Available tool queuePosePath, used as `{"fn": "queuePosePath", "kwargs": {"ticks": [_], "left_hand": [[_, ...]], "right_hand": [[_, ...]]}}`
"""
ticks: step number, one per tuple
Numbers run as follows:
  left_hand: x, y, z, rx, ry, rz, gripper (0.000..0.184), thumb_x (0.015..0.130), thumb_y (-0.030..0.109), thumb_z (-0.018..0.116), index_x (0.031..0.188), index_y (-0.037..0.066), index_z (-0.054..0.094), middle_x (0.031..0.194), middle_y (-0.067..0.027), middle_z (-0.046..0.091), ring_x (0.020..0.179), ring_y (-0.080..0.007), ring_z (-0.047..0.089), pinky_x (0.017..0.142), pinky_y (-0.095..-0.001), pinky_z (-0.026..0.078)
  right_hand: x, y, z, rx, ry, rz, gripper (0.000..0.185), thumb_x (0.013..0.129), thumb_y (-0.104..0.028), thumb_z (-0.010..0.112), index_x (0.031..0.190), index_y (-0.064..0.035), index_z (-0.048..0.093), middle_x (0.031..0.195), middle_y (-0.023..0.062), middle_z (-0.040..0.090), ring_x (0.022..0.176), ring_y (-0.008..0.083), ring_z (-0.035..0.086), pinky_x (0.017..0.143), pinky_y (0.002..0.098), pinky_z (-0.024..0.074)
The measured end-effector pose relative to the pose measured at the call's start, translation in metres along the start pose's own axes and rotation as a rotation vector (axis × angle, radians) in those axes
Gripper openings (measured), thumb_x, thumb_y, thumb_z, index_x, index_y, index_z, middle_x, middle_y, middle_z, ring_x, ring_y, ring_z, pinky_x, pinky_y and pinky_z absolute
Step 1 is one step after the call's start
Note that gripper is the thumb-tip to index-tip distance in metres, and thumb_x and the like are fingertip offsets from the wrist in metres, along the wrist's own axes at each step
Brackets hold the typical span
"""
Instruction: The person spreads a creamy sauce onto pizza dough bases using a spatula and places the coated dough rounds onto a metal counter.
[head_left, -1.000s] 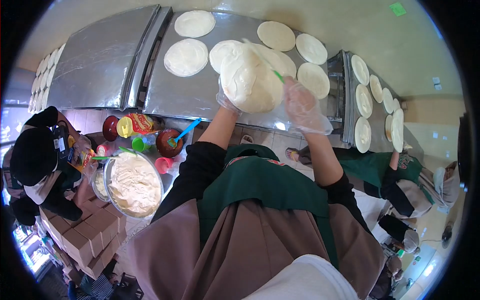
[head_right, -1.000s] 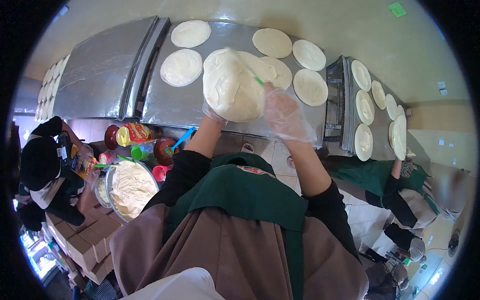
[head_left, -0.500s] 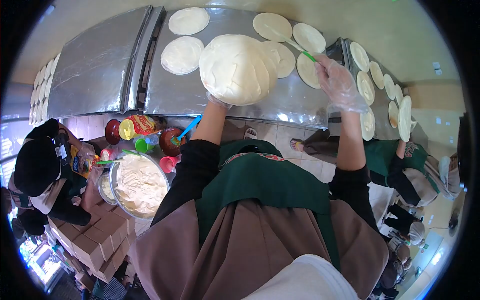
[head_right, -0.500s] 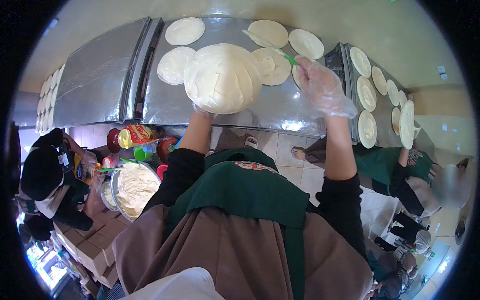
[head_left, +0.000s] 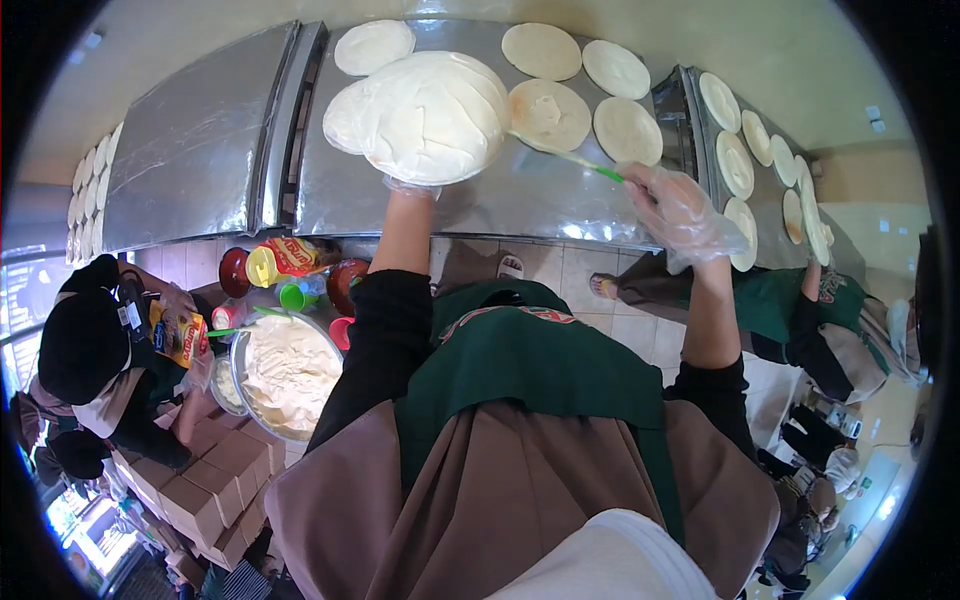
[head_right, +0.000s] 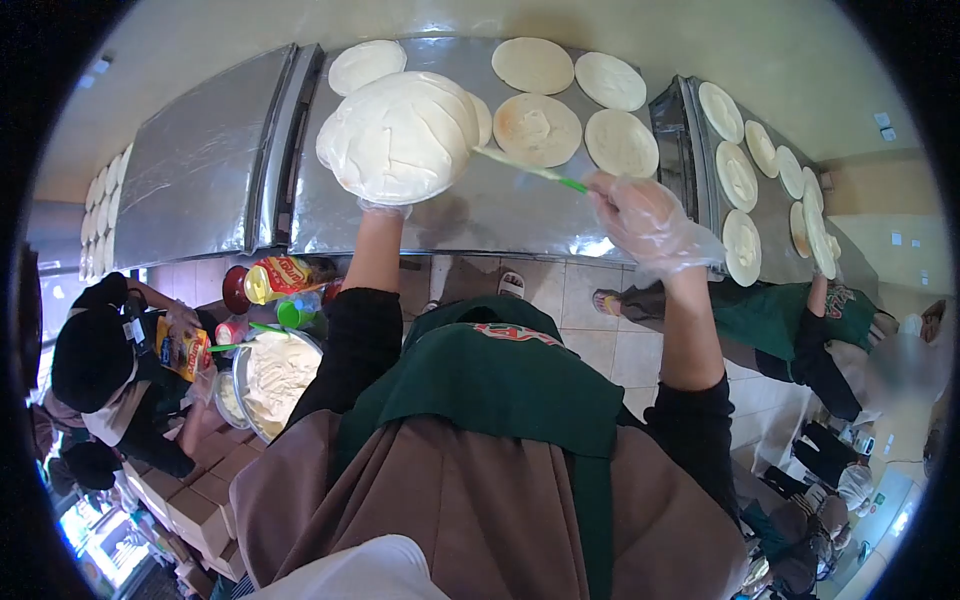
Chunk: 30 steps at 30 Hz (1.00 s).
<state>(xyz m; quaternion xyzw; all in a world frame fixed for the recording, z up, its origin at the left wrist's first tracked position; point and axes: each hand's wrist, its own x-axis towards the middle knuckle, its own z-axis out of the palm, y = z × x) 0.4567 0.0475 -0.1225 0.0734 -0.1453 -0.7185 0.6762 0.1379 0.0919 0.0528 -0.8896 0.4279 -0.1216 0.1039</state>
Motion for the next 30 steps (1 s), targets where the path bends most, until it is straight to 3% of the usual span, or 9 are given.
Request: {"fn": "queuePosePath", "kwargs": {"ticks": [7,10,17,19,21,23,24,26,30], "left_hand": [[0.001,0.012,0.012,0.051,-0.023,0.022,0.063,0.096,0.048,0.037,0.142,0.006,0.031,0.140,-0.0159,0.043,0.124,-0.0302,0.048,0.103,-0.0454,0.042],[0.002,0.011,0.019,0.076,-0.030,0.029,0.063,0.095,0.049,0.037,0.142,0.006,0.031,0.140,-0.0162,0.043,0.124,-0.0305,0.048,0.103,-0.0455,0.043],[0.003,0.008,0.037,0.205,-0.019,0.061,0.061,0.096,0.047,0.039,0.141,0.006,0.033,0.139,-0.0165,0.044,0.122,-0.0299,0.049,0.102,-0.0453,0.044],[0.003,0.009,0.042,0.301,-0.003,0.086,0.059,0.096,0.044,0.041,0.140,0.005,0.034,0.138,-0.0163,0.045,0.122,-0.0288,0.050,0.101,-0.0450,0.045],[0.004,0.013,0.040,0.350,0.007,0.106,0.057,0.096,0.042,0.041,0.140,0.005,0.035,0.137,-0.0163,0.046,0.121,-0.0283,0.051,0.101,-0.0448,0.045],[0.006,0.018,0.035,-0.029,-0.233,-0.016,0.055,0.097,0.040,0.041,0.140,0.006,0.034,0.138,-0.0154,0.045,0.122,-0.0271,0.050,0.101,-0.0435,0.045],[0.007,0.018,0.036,-0.028,-0.229,-0.012,0.055,0.097,0.040,0.041,0.140,0.006,0.034,0.138,-0.0154,0.045,0.122,-0.0271,0.050,0.101,-0.0435,0.045],[0.012,0.017,0.040,0.292,-0.036,0.137,0.055,0.097,0.040,0.041,0.140,0.006,0.033,0.138,-0.0141,0.045,0.123,-0.0268,0.049,0.102,-0.0423,0.044],[0.033,0.017,0.026,0.318,-0.096,0.182,0.055,0.097,0.039,0.041,0.141,0.007,0.032,0.138,-0.0133,0.044,0.123,-0.0268,0.048,0.102,-0.0415,0.044]], "right_hand": [[0.009,0.017,-0.017,0.106,0.186,0.142,0.016,0.090,-0.017,0.055,0.100,-0.0057,0.061,0.074,0.0171,0.061,0.066,0.0343,0.060,0.060,0.0404,0.0451],[0.032,0.029,-0.016,0.119,0.263,0.032,0.019,0.090,-0.018,0.055,0.104,-0.0061,0.061,0.078,0.0173,0.061,0.068,0.0333,0.060,0.062,0.0393,0.0459],[0.066,0.044,-0.012,0.189,0.225,-0.033,0.023,0.091,-0.018,0.056,0.110,-0.0078,0.061,0.081,0.0151,0.063,0.068,0.0281,0.058,0.065,0.0363,0.0471],[0.068,0.053,-0.006,0.184,0.060,-0.016,0.024,0.091,-0.015,0.057,0.112,-0.0069,0.063,0.091,0.0152,0.066,0.077,0.0260,0.063,0.073,0.0328,0.0490],[0.059,0.053,-0.002,0.204,0.063,-0.005,0.024,0.090,-0.014,0.058,0.112,-0.0077,0.064,0.092,0.0150,0.067,0.077,0.0258,0.063,0.073,0.0332,0.0496],[0.049,0.052,0.006,0.222,0.064,0.000,0.024,0.090,-0.013,0.058,0.112,-0.0084,0.064,0.093,0.0147,0.067,0.076,0.0255,0.063,0.073,0.0335,0.0502],[0.041,0.055,0.016,0.194,0.068,-0.008,0.024,0.090,-0.015,0.058,0.113,-0.0111,0.064,0.090,0.0136,0.067,0.075,0.0264,0.063,0.070,0.0343,0.0500],[0.025,0.054,0.037,0.165,0.070,-0.015,0.024,0.090,-0.017,0.059,0.113,-0.0139,0.063,0.087,0.0124,0.066,0.073,0.0273,0.063,0.066,0.0350,0.0498],[0.001,0.037,0.063,0.262,0.134,-0.121,0.023,0.089,-0.017,0.060,0.111,-0.0154,0.064,0.093,0.0110,0.067,0.077,0.0279,0.065,0.069,0.0362,0.0519]]}}
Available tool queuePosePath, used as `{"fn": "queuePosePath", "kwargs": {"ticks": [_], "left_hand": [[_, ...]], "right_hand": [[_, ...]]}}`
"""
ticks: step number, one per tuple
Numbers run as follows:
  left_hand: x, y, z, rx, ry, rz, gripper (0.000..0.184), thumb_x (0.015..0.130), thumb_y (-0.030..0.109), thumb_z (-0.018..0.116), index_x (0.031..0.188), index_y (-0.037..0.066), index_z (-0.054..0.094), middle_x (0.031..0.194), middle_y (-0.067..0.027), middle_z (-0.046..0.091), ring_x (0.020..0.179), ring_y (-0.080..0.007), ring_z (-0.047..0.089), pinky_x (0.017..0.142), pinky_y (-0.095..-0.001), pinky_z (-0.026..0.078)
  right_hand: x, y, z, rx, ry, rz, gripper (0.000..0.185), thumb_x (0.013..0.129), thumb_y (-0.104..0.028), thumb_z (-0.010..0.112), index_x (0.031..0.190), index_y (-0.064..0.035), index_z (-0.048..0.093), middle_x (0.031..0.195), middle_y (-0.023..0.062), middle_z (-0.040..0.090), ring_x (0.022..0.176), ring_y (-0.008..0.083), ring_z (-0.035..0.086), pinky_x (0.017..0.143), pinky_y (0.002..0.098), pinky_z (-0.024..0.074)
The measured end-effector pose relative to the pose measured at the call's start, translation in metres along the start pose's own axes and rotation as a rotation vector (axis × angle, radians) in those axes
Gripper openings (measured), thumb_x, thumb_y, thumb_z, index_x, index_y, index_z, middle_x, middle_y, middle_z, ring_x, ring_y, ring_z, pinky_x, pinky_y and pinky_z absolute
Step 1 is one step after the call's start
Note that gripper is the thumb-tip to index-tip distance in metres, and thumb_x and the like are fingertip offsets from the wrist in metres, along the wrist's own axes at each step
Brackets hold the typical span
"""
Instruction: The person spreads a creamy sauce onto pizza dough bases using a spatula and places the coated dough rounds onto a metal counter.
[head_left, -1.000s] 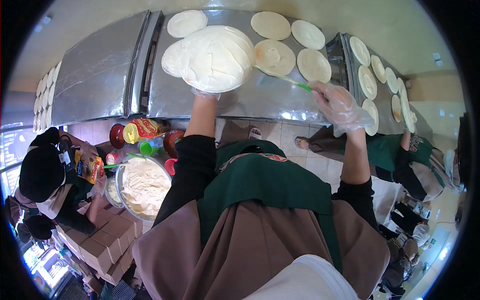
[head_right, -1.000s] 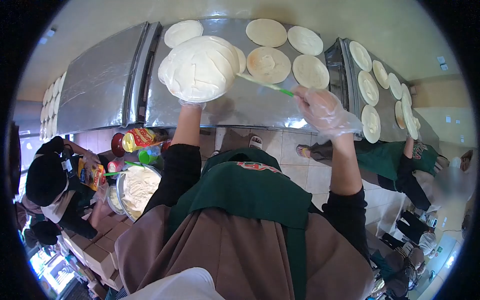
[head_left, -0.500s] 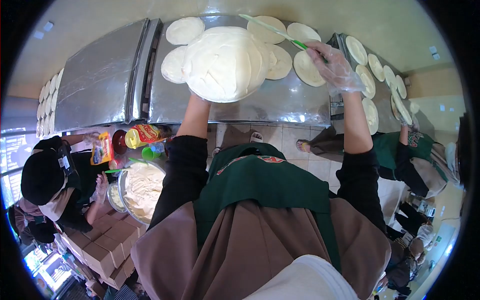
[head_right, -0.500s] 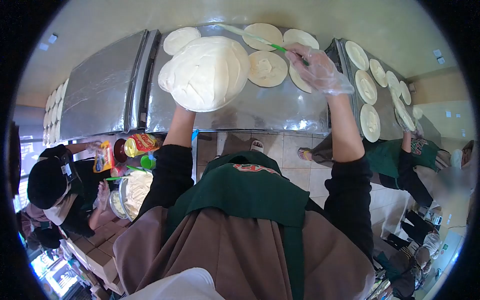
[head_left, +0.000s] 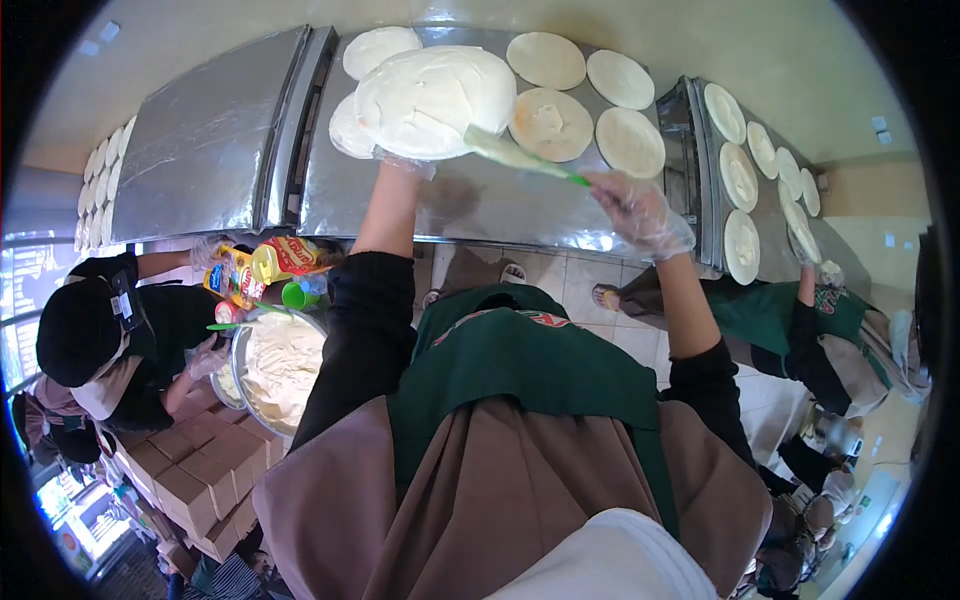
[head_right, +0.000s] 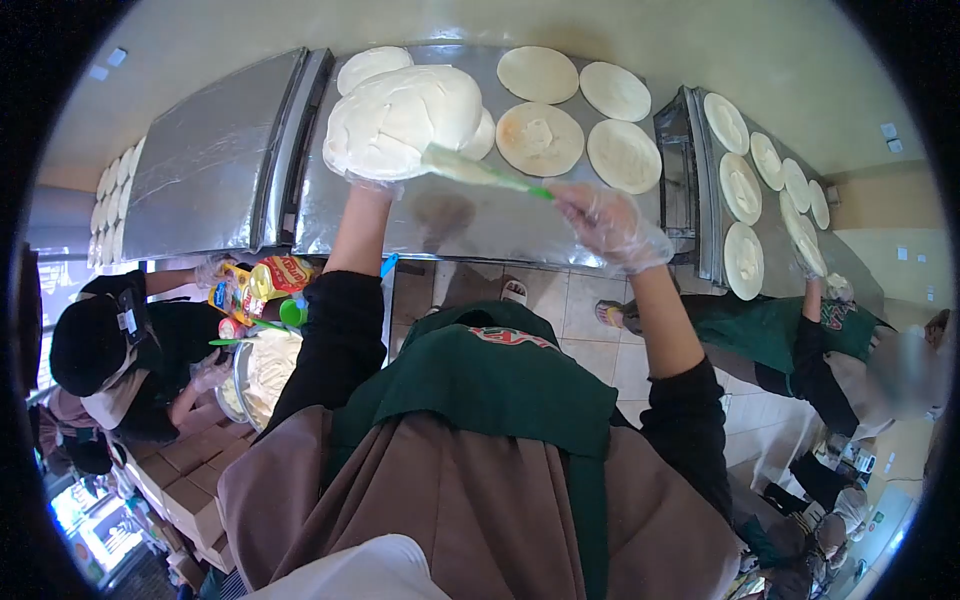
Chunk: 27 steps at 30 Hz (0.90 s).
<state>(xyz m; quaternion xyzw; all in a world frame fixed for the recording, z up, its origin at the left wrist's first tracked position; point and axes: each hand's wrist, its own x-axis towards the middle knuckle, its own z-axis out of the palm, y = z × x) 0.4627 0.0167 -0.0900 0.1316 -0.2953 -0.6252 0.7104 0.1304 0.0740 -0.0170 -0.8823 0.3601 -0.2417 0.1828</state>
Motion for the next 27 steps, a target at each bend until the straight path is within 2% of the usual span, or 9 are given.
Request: {"fn": "queuePosePath", "kwargs": {"ticks": [3,6,8,10,13,18,20,24,27], "left_hand": [[0.005,-0.003,0.001,0.020,0.059,-0.015,0.055,0.097,0.039,0.042,0.141,0.007,0.032,0.138,-0.0136,0.044,0.124,-0.0274,0.048,0.103,-0.0419,0.043],[0.007,-0.003,0.009,-0.252,-0.135,-0.050,0.057,0.097,0.042,0.040,0.141,0.007,0.032,0.138,-0.0140,0.044,0.124,-0.0283,0.048,0.103,-0.0435,0.043],[0.007,-0.002,0.021,-0.104,0.048,-0.077,0.059,0.097,0.049,0.030,0.141,0.010,0.033,0.141,-0.0114,0.043,0.127,-0.0287,0.044,0.104,-0.0458,0.040],[0.009,-0.005,0.023,-0.112,0.042,-0.064,0.058,0.097,0.048,0.030,0.141,0.010,0.033,0.141,-0.0115,0.043,0.127,-0.0286,0.045,0.104,-0.0454,0.041],[0.011,-0.007,0.033,-0.040,0.074,-0.026,0.057,0.098,0.047,0.031,0.141,0.010,0.033,0.141,-0.0115,0.043,0.126,-0.0284,0.046,0.104,-0.0447,0.041],[0.016,-0.009,0.023,0.140,0.054,0.067,0.054,0.098,0.045,0.034,0.140,0.010,0.034,0.140,-0.0111,0.044,0.125,-0.0277,0.047,0.103,-0.0434,0.043],[0.013,-0.006,0.032,0.091,0.044,0.045,0.054,0.098,0.044,0.033,0.140,0.011,0.034,0.140,-0.0107,0.044,0.124,-0.0274,0.047,0.103,-0.0429,0.043],[0.011,-0.013,0.024,0.148,0.048,0.028,0.054,0.098,0.044,0.034,0.141,0.011,0.033,0.140,-0.0103,0.044,0.124,-0.0268,0.047,0.102,-0.0428,0.043],[0.009,-0.019,0.024,-0.078,0.036,-0.108,0.055,0.098,0.044,0.034,0.141,0.011,0.033,0.140,-0.0099,0.044,0.124,-0.0261,0.048,0.102,-0.0426,0.043]], "right_hand": [[-0.004,-0.008,-0.003,0.029,-0.006,0.013,0.022,0.089,-0.012,0.060,0.110,-0.0122,0.064,0.094,0.0116,0.067,0.078,0.0261,0.065,0.071,0.0343,0.0517],[0.000,0.001,-0.011,0.066,0.106,0.047,0.021,0.089,-0.010,0.060,0.110,-0.0100,0.064,0.095,0.0130,0.067,0.079,0.0257,0.066,0.071,0.0334,0.0516],[0.007,0.008,-0.016,0.108,0.199,0.077,0.022,0.088,-0.013,0.061,0.109,-0.0112,0.064,0.096,0.0138,0.067,0.080,0.0273,0.066,0.070,0.0347,0.0523],[0.012,0.010,-0.021,0.034,0.186,0.200,0.021,0.088,-0.010,0.061,0.108,-0.0095,0.065,0.095,0.0140,0.067,0.078,0.0273,0.066,0.067,0.0337,0.0520],[0.000,0.011,-0.006,0.016,0.183,0.171,0.023,0.089,-0.007,0.058,0.112,-0.0074,0.063,0.092,0.0143,0.067,0.079,0.0235,0.065,0.074,0.0315,0.0502],[-0.018,-0.004,0.004,0.089,0.055,0.181,0.023,0.087,-0.007,0.061,0.110,-0.0093,0.065,0.093,0.0153,0.067,0.079,0.0267,0.066,0.068,0.0341,0.0519],[-0.017,-0.005,0.001,0.170,0.147,-0.036,0.025,0.087,-0.007,0.061,0.112,-0.0103,0.064,0.092,0.0153,0.067,0.077,0.0272,0.065,0.067,0.0342,0.0513],[0.009,-0.001,-0.031,0.201,0.119,0.170,0.021,0.090,-0.009,0.057,0.111,-0.0064,0.062,0.096,0.0166,0.066,0.081,0.0270,0.065,0.072,0.0328,0.0502],[0.037,0.013,-0.047,-0.064,0.243,-0.007,0.022,0.090,-0.013,0.058,0.112,-0.0100,0.063,0.087,0.0159,0.065,0.074,0.0289,0.064,0.064,0.0359,0.0497]]}}
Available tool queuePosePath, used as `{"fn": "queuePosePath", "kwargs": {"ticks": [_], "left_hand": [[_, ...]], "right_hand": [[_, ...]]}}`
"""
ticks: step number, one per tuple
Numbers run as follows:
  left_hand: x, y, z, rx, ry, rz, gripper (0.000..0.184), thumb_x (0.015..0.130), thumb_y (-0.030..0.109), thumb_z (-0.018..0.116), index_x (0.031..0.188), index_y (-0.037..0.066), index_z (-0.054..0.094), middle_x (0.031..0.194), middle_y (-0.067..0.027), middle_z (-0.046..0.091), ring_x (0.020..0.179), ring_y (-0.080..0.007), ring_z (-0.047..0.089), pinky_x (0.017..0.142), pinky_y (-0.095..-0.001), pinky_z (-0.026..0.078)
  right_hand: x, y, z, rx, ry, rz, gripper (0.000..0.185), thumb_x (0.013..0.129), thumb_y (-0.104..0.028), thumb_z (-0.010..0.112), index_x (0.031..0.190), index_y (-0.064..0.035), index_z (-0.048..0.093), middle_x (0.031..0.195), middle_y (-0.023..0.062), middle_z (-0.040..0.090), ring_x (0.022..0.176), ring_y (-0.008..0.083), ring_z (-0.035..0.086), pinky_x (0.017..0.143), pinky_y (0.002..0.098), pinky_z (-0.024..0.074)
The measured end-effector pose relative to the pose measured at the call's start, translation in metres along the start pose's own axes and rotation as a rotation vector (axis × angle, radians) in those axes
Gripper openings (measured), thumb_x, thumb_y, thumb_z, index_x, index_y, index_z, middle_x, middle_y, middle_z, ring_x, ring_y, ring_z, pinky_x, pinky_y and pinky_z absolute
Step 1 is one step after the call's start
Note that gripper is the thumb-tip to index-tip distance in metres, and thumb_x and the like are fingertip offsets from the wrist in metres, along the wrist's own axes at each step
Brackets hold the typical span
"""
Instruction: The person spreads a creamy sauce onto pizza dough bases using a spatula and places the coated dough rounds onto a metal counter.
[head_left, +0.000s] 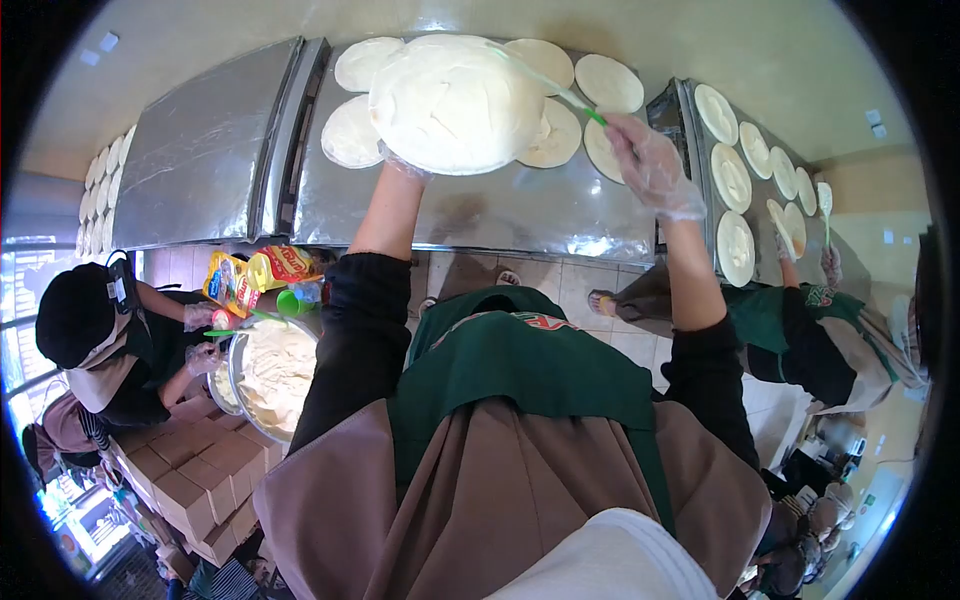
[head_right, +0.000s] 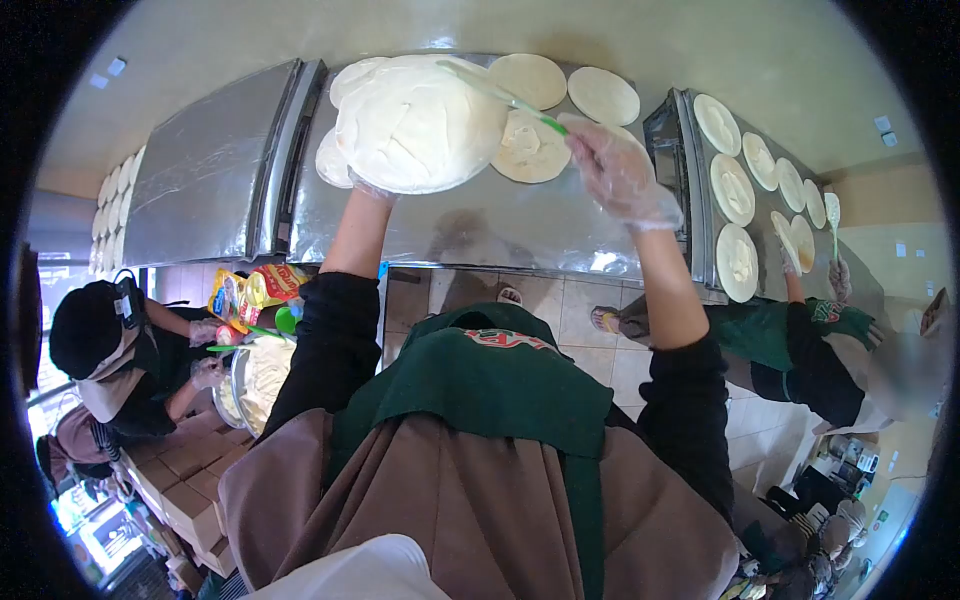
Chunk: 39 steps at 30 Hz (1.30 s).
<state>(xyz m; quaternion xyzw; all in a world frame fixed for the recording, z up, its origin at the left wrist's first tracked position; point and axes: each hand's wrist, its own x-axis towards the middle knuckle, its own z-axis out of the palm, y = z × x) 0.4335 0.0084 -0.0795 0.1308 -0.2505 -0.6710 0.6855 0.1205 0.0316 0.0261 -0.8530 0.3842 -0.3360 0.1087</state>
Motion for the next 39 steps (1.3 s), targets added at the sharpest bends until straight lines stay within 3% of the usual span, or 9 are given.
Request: {"fn": "queuePosePath", "kwargs": {"ticks": [6,12,15,17,20,24,30,35,39], "left_hand": [[-0.005,-0.009,0.007,-0.123,-0.012,-0.064,0.053,0.098,0.041,0.037,0.140,0.011,0.034,0.139,-0.0097,0.045,0.123,-0.0252,0.049,0.102,-0.0405,0.044],[0.001,-0.014,0.001,0.228,0.002,0.090,0.053,0.097,0.043,0.038,0.138,0.011,0.036,0.138,-0.0099,0.045,0.123,-0.0260,0.048,0.102,-0.0424,0.043],[0.011,-0.009,-0.008,0.038,0.063,0.026,0.055,0.096,0.048,0.033,0.138,0.012,0.036,0.138,-0.0100,0.045,0.124,-0.0279,0.046,0.102,-0.0463,0.042],[0.019,-0.008,-0.023,-0.349,-0.281,-0.064,0.057,0.096,0.048,0.036,0.140,0.011,0.035,0.138,-0.0112,0.045,0.123,-0.0281,0.048,0.101,-0.0458,0.045],[0.009,-0.005,0.007,-0.066,0.070,-0.028,0.056,0.097,0.047,0.034,0.140,0.012,0.034,0.139,-0.0113,0.045,0.124,-0.0283,0.048,0.101,-0.0464,0.044],[0.004,-0.006,0.015,-0.078,0.037,-0.019,0.055,0.097,0.047,0.034,0.140,0.012,0.034,0.139,-0.0116,0.044,0.124,-0.0281,0.048,0.101,-0.0462,0.044],[0.007,-0.007,0.021,-0.194,0.052,0.027,0.058,0.095,0.051,0.032,0.140,0.015,0.035,0.140,-0.0087,0.044,0.126,-0.0293,0.044,0.105,-0.0482,0.038],[0.002,0.002,0.037,0.234,0.031,0.139,0.059,0.095,0.051,0.032,0.142,0.015,0.033,0.146,-0.0074,0.036,0.134,-0.0259,0.033,0.112,-0.0430,0.027],[0.014,0.005,0.003,0.032,-0.012,0.144,0.057,0.096,0.048,0.037,0.141,0.012,0.031,0.141,-0.0107,0.041,0.127,-0.0286,0.043,0.105,-0.0440,0.040]], "right_hand": [[-0.004,0.022,0.013,-0.065,-0.099,0.000,0.021,0.090,-0.016,0.057,0.110,-0.0105,0.063,0.080,0.0144,0.064,0.071,0.0306,0.063,0.061,0.0398,0.0482],[-0.042,0.008,0.021,-0.001,-0.172,-0.126,0.022,0.089,-0.017,0.059,0.110,-0.0132,0.062,0.085,0.0124,0.065,0.071,0.0300,0.063,0.061,0.0396,0.0492],[-0.050,-0.004,0.021,-0.009,-0.323,-0.114,0.025,0.087,-0.007,0.060,0.112,-0.0127,0.062,0.091,0.0132,0.065,0.076,0.0309,0.064,0.065,0.0363,0.0522],[-0.052,-0.005,0.022,0.083,-0.330,-0.084,0.024,0.088,-0.003,0.058,0.110,-0.0110,0.062,0.090,0.0141,0.065,0.075,0.0308,0.064,0.066,0.0355,0.0515],[-0.043,0.007,0.020,0.200,-0.130,0.035,0.019,0.091,-0.015,0.057,0.108,-0.0095,0.062,0.085,0.0121,0.065,0.068,0.0277,0.062,0.060,0.0365,0.0487],[-0.010,0.004,0.004,0.072,-0.117,0.203,0.018,0.090,-0.013,0.058,0.107,-0.0067,0.062,0.082,0.0159,0.063,0.068,0.0289,0.061,0.060,0.0362,0.0465],[-0.037,0.021,0.029,0.024,-0.010,0.065,0.019,0.089,-0.011,0.059,0.108,-0.0095,0.062,0.083,0.0144,0.065,0.069,0.0296,0.063,0.062,0.0355,0.0488],[-0.070,-0.007,0.044,0.145,-0.086,0.044,0.021,0.088,-0.008,0.059,0.109,-0.0098,0.062,0.086,0.0129,0.066,0.072,0.0272,0.064,0.063,0.0348,0.0502],[-0.069,-0.021,0.038,0.257,-0.130,0.111,0.022,0.088,-0.008,0.058,0.110,-0.0091,0.062,0.086,0.0129,0.066,0.071,0.0250,0.063,0.062,0.0335,0.0497]]}}
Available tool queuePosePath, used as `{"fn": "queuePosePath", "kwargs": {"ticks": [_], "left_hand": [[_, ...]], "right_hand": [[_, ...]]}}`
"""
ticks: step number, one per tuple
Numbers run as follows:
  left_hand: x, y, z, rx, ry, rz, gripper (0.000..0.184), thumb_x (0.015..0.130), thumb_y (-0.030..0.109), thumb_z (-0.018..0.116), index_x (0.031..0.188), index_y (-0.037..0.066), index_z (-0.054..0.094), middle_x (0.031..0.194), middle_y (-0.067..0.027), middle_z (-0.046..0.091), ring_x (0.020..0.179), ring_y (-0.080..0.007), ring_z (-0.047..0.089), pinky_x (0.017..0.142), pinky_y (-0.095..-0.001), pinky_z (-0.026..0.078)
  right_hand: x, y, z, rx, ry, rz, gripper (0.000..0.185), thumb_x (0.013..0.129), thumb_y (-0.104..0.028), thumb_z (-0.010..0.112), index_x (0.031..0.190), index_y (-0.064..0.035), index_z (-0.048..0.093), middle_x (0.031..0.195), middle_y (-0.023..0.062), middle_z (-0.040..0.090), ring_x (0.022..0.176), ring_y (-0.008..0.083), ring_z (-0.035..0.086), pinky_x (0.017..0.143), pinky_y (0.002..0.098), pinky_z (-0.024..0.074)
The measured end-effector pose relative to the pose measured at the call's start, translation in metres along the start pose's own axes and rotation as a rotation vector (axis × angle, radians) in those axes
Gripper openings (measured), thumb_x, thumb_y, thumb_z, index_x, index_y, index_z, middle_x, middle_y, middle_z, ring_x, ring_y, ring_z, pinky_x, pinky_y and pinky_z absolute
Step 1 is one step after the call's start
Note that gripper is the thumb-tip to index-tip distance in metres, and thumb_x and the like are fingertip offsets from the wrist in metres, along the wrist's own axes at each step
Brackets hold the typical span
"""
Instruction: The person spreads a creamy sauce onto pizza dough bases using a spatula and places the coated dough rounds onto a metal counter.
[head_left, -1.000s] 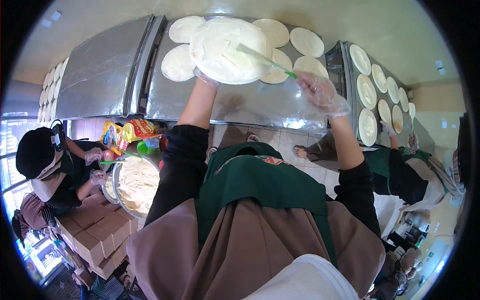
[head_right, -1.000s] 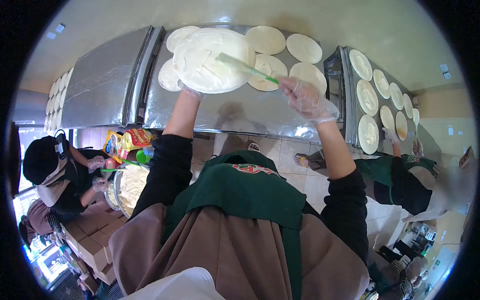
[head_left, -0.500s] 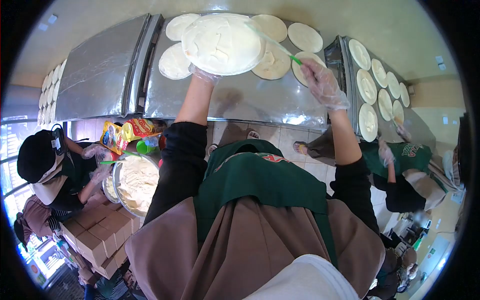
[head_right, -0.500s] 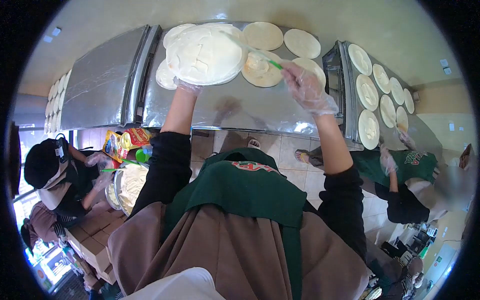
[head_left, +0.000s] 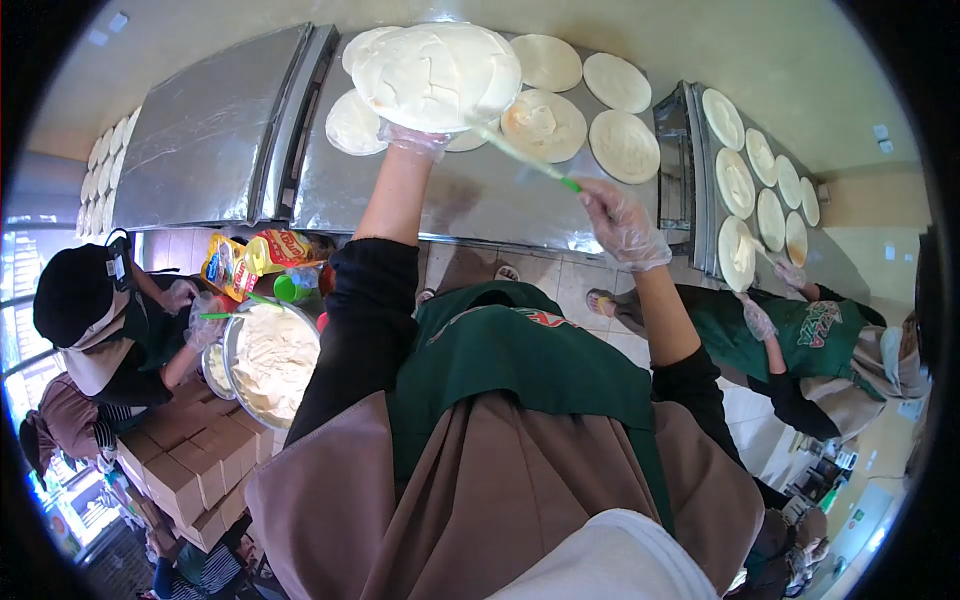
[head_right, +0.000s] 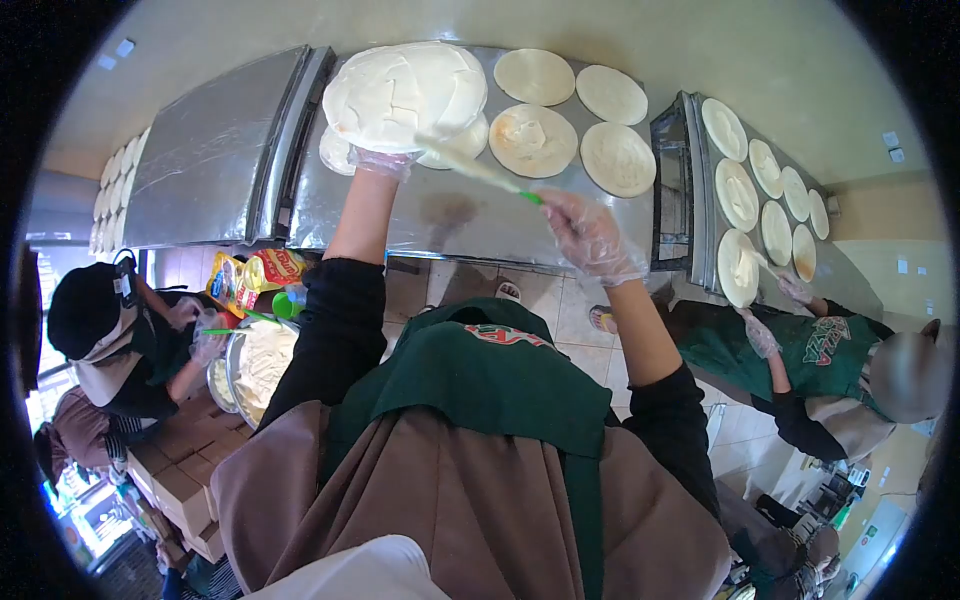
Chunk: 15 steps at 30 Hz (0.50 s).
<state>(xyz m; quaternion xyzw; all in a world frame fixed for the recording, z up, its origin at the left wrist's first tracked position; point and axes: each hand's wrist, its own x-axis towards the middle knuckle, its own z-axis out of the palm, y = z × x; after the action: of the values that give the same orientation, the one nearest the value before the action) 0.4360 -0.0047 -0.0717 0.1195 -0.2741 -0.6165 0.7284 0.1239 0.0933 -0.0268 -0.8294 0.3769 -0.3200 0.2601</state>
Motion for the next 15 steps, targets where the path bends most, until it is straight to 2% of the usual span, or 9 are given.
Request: {"fn": "queuePosePath", "kwargs": {"ticks": [2,4,6,7,9,12,14,15], "left_hand": [[-0.013,0.005,0.032,0.008,0.070,-0.075,0.059,0.095,0.051,0.033,0.142,0.015,0.032,0.143,-0.0087,0.040,0.128,-0.0277,0.042,0.107,-0.0442,0.036],[-0.005,-0.002,0.017,-0.098,0.012,-0.135,0.058,0.096,0.051,0.033,0.141,0.015,0.032,0.142,-0.0091,0.041,0.127,-0.0280,0.044,0.105,-0.0450,0.039],[-0.003,-0.007,0.009,-0.203,-0.048,-0.192,0.058,0.096,0.051,0.033,0.141,0.015,0.033,0.141,-0.0094,0.042,0.125,-0.0284,0.046,0.103,-0.0458,0.041],[-0.006,-0.010,0.012,-0.146,-0.052,-0.176,0.058,0.096,0.051,0.033,0.140,0.015,0.033,0.141,-0.0094,0.043,0.125,-0.0283,0.046,0.103,-0.0461,0.041],[-0.014,-0.016,0.018,-0.033,-0.056,-0.142,0.057,0.096,0.051,0.033,0.140,0.015,0.034,0.140,-0.0094,0.043,0.125,-0.0283,0.046,0.103,-0.0467,0.041],[-0.017,-0.019,0.016,0.080,-0.056,-0.097,0.057,0.096,0.051,0.033,0.139,0.014,0.035,0.140,-0.0093,0.044,0.125,-0.0282,0.046,0.103,-0.0473,0.042],[-0.016,-0.020,0.004,-0.174,-0.072,-0.164,0.057,0.096,0.051,0.033,0.139,0.015,0.036,0.140,-0.0090,0.044,0.125,-0.0287,0.046,0.102,-0.0480,0.041],[-0.018,-0.018,0.009,-0.176,-0.069,-0.157,0.057,0.096,0.051,0.033,0.139,0.015,0.036,0.140,-0.0090,0.044,0.125,-0.0287,0.046,0.102,-0.0480,0.041]], "right_hand": [[0.013,-0.008,-0.013,-0.004,0.034,0.065,0.021,0.089,-0.008,0.058,0.109,-0.0087,0.062,0.084,0.0135,0.065,0.069,0.0254,0.062,0.061,0.0335,0.0489],[0.031,-0.011,-0.027,-0.008,0.068,0.132,0.020,0.089,-0.009,0.057,0.109,-0.0082,0.062,0.081,0.0141,0.064,0.067,0.0257,0.061,0.060,0.0336,0.0481],[0.050,-0.008,-0.037,-0.163,0.184,-0.058,0.019,0.090,-0.012,0.056,0.108,-0.0072,0.061,0.076,0.0153,0.062,0.064,0.0268,0.060,0.059,0.0350,0.0463],[0.057,-0.009,-0.042,-0.165,0.187,-0.059,0.019,0.090,-0.012,0.056,0.108,-0.0072,0.061,0.076,0.0153,0.062,0.064,0.0268,0.060,0.059,0.0350,0.0463],[0.067,-0.011,-0.048,-0.220,0.125,0.107,0.018,0.090,-0.013,0.056,0.107,-0.0070,0.061,0.073,0.0161,0.060,0.063,0.0281,0.059,0.059,0.0375,0.0455],[0.064,0.003,-0.045,-0.250,0.056,0.043,0.018,0.090,-0.015,0.056,0.106,-0.0074,0.061,0.073,0.0156,0.061,0.063,0.0297,0.059,0.058,0.0387,0.0451],[0.051,0.000,-0.037,-0.240,0.039,-0.008,0.019,0.090,-0.014,0.056,0.107,-0.0079,0.062,0.075,0.0150,0.062,0.064,0.0300,0.060,0.059,0.0385,0.0459],[0.043,-0.003,-0.032,-0.230,0.027,-0.054,0.019,0.090,-0.014,0.057,0.107,-0.0085,0.062,0.077,0.0144,0.063,0.065,0.0302,0.061,0.059,0.0384,0.0467]]}}
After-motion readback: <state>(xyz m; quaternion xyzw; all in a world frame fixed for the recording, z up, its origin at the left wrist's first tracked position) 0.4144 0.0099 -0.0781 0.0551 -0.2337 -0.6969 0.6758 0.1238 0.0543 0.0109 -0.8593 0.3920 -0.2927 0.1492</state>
